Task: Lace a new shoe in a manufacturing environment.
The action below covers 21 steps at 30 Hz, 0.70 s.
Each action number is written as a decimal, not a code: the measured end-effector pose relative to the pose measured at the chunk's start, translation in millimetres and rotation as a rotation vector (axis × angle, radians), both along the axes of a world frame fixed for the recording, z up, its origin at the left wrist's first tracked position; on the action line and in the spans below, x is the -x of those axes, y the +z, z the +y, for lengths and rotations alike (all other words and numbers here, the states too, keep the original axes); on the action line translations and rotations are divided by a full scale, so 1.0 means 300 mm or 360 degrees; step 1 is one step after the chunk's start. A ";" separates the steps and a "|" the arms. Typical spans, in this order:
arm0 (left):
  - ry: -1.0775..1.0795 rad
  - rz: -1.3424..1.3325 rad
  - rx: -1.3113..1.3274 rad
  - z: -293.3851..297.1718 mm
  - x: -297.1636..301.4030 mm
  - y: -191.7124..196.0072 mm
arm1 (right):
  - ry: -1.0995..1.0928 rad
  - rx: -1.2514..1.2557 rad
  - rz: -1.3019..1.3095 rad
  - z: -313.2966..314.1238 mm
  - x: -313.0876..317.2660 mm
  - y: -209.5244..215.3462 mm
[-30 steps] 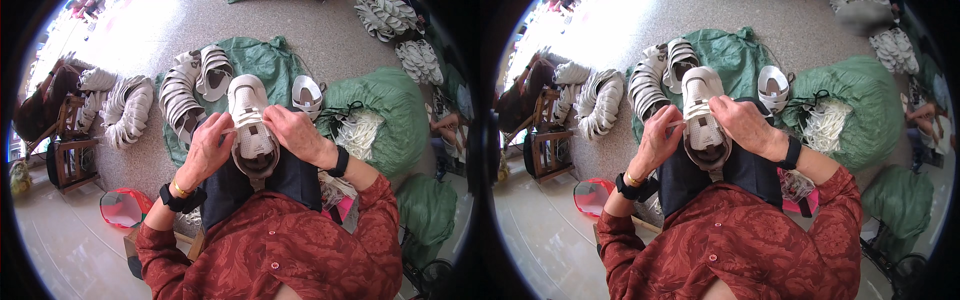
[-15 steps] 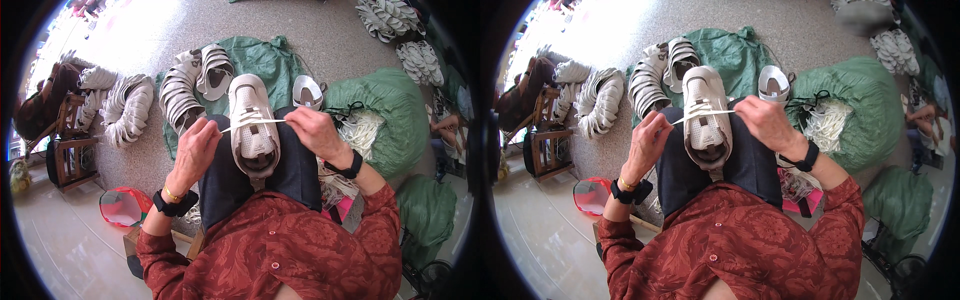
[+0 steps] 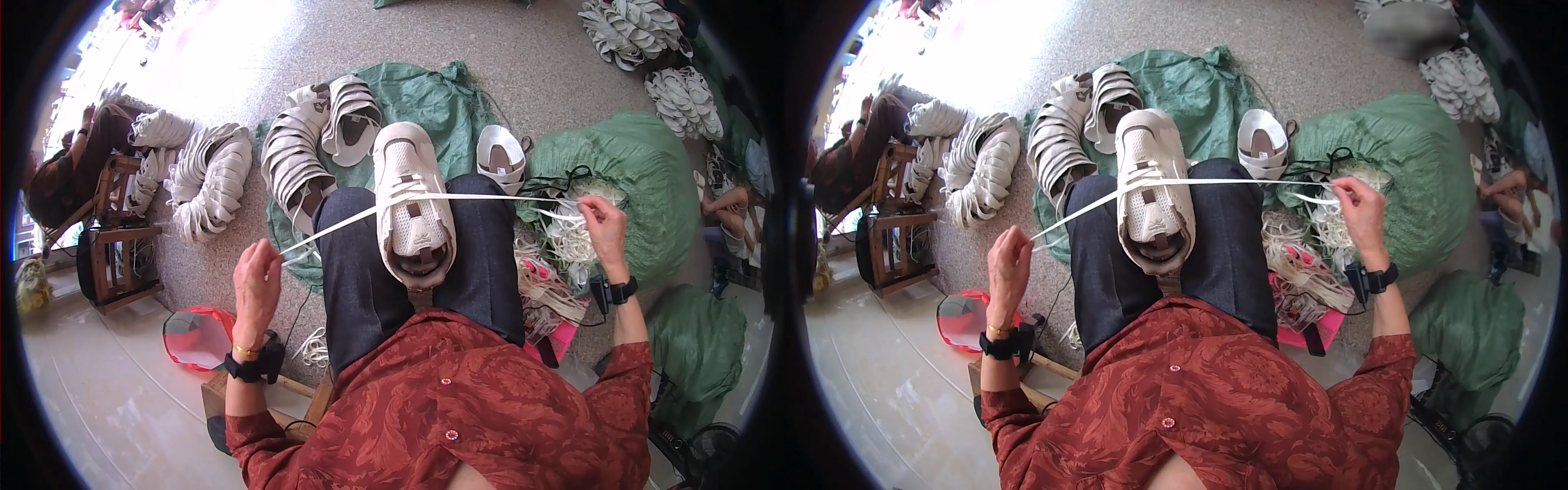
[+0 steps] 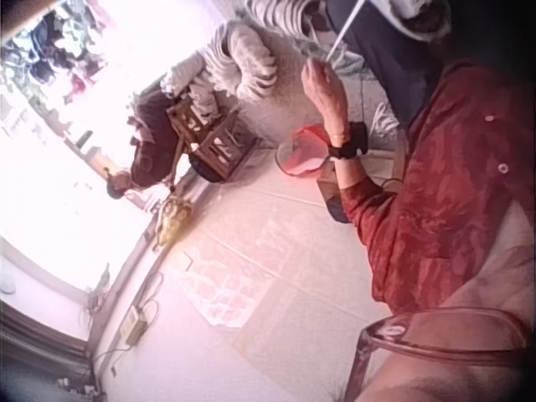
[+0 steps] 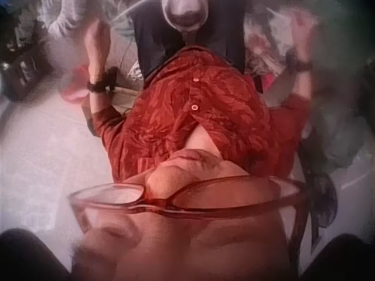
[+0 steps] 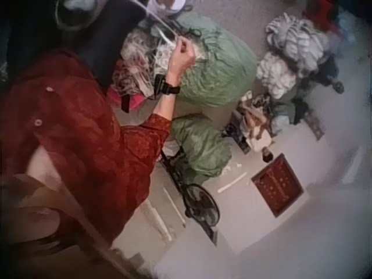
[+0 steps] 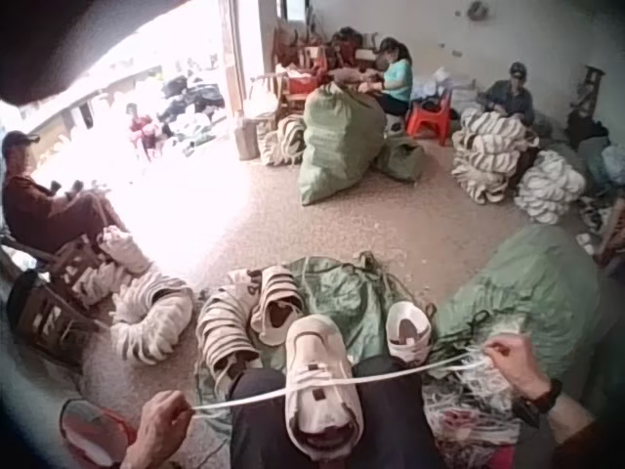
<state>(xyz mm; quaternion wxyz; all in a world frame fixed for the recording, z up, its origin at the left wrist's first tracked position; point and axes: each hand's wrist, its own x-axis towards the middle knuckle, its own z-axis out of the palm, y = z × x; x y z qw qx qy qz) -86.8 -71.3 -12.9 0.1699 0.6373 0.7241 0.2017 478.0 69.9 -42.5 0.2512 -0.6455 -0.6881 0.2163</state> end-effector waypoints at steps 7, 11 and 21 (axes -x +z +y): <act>0.0396 -0.0032 0.0102 -0.154 0.319 -0.094 | -0.0268 0.0197 0.0130 -0.002 -0.233 -0.086; 0.0589 -0.0051 0.0098 -0.250 0.527 -0.162 | -0.0310 0.0248 0.0167 0.011 -0.310 -0.111; 0.0768 -0.0046 0.0137 -0.310 0.712 -0.170 | -0.0262 0.0280 0.0144 0.038 -0.422 -0.168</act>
